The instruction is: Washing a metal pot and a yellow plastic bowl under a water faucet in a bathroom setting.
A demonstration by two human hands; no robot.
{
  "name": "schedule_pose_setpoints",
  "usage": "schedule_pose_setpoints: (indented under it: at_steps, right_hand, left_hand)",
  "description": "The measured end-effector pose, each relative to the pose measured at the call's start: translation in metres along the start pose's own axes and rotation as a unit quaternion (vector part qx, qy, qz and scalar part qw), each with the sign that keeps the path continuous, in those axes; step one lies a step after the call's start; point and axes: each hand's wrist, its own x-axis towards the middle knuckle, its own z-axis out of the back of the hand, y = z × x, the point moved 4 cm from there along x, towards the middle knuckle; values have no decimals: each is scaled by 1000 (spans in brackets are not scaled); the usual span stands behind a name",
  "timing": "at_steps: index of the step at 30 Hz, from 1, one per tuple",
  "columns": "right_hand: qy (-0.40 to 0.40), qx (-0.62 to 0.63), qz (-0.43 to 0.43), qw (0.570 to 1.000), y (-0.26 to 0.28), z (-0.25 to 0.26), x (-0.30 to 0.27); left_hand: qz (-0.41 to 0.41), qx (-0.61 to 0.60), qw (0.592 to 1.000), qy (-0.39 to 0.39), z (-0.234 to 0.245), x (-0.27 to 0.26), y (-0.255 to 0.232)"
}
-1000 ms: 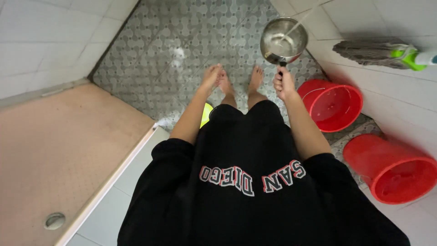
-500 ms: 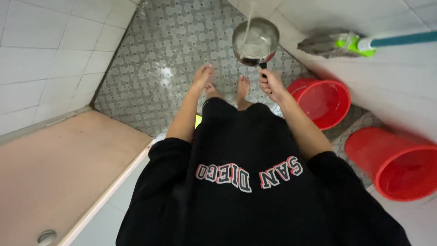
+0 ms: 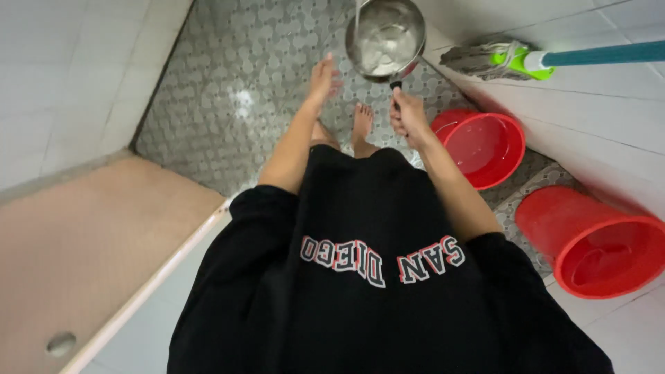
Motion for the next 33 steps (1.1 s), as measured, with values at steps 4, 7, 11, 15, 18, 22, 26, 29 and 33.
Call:
schedule_pose_setpoints:
  at_steps: [4,7,11,15,18,22,26,29,33]
  right_hand:
    - [30,-24,23,999,7,-3,1]
    - [40,-18,33,998,9,-11,6]
    - [45,-30,24,998,7,-13,18]
    - [72,-25,-6,997,5,-23,8]
    - [88,9,-18,996,4,-33,-2]
    - [100,28,-1,995,10,-43,-15]
    - [80,-13,3,997,15,-44,-30]
    - [65,-19,11,998,17,-35,-33]
    - [69,-6,16,998,19,-25,-39]
  left_hand:
    - [-8,5,999,-39,7,6,8]
    - [23,-34,998,-41,22,-4,8]
    - [41,-86,995,-30,46,-8,20]
    - [33,-93,995,-11,46,-28,-4]
    - [23,-97,995,7,32,-50,-37]
    - [-6,-110,992,57,4,-60,-70]
    - [-2,-86,995,53,-14,-46,-67]
    - [0,-88,994,60,-26,-47,-72]
    - [4,-103,992,77,-38,-43,-66]
